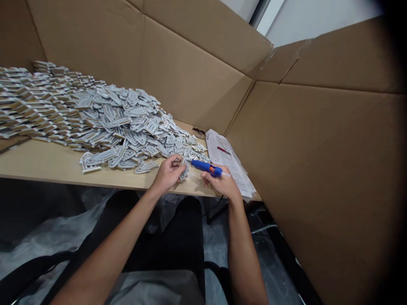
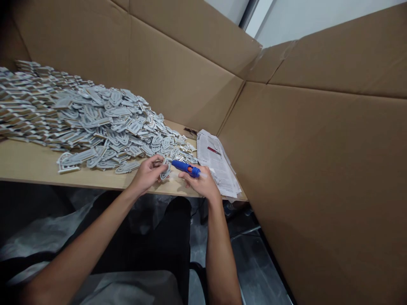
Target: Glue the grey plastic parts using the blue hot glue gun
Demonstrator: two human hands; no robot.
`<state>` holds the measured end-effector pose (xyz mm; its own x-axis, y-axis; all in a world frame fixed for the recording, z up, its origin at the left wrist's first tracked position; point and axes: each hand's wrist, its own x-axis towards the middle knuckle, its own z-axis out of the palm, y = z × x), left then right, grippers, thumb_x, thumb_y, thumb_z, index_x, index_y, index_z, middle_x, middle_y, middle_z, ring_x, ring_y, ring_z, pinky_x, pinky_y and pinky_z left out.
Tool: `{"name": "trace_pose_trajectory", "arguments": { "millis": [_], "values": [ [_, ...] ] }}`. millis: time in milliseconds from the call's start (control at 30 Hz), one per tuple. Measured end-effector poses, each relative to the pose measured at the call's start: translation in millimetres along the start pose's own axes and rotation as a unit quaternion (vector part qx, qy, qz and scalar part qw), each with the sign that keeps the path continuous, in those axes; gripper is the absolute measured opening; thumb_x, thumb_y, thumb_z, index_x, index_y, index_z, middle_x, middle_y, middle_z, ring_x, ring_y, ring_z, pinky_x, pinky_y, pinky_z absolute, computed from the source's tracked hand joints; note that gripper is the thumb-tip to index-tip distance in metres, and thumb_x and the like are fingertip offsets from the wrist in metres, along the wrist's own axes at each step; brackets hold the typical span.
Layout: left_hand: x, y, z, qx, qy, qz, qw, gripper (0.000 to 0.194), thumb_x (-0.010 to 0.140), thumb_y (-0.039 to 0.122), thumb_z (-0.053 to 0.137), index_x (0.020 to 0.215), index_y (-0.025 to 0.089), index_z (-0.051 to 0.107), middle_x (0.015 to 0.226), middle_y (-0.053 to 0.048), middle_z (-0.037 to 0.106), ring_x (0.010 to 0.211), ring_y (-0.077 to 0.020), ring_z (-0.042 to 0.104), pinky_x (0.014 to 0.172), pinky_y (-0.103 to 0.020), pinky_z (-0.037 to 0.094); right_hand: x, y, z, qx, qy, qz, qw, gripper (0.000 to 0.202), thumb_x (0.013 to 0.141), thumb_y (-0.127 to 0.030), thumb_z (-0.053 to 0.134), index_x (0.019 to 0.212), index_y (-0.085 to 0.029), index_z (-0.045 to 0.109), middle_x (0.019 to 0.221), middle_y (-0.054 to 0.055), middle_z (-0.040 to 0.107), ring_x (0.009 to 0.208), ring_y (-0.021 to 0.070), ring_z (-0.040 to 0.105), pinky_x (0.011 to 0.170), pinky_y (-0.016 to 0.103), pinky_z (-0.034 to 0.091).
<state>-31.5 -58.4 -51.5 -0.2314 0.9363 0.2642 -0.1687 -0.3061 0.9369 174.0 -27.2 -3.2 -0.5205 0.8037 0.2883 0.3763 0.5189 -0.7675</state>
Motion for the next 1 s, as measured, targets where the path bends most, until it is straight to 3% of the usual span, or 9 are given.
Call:
{"name": "trace_pose_trajectory", "arguments": {
  "millis": [200,700,1000],
  "values": [
    [0,-1,-0.7,0.008,-0.005,0.014,1.000,0.022,0.073,0.033,0.073,0.084,0.020,0.058,0.065,0.005,0.053,0.055,-0.0100,0.055,0.047,-0.017,0.045,1,3,0,-0.017,0.007,0.002,1.000,0.038,0.083,-0.059,0.072,0.079,-0.021,0.066,0.057,0.001,0.064,0.049,0.0188,0.063,0.048,0.028,0.045],
    [2,-3,-2.2,0.024,0.008,0.035,0.999,0.015,0.074,0.031,0.071,0.080,0.020,0.061,0.068,0.003,0.057,0.060,-0.0113,0.056,0.051,-0.019,0.045,1,2,3,-0.040,0.004,0.005,0.999,0.041,0.083,-0.061,0.072,0.081,-0.021,0.068,0.058,-0.001,0.061,0.049,0.0200,0.065,0.046,0.027,0.043],
    [-1,0,-0.5,0.001,0.018,0.020,1.000,0.015,0.073,0.030,0.071,0.077,0.020,0.060,0.062,0.004,0.055,0.051,-0.0095,0.050,0.044,-0.018,0.040,-1,-20,5,-0.166,-0.023,-0.046,0.985,0.041,0.090,-0.061,0.065,0.077,-0.022,0.064,0.065,0.002,0.065,0.060,0.0190,0.061,0.056,0.027,0.039]
  ]
}}
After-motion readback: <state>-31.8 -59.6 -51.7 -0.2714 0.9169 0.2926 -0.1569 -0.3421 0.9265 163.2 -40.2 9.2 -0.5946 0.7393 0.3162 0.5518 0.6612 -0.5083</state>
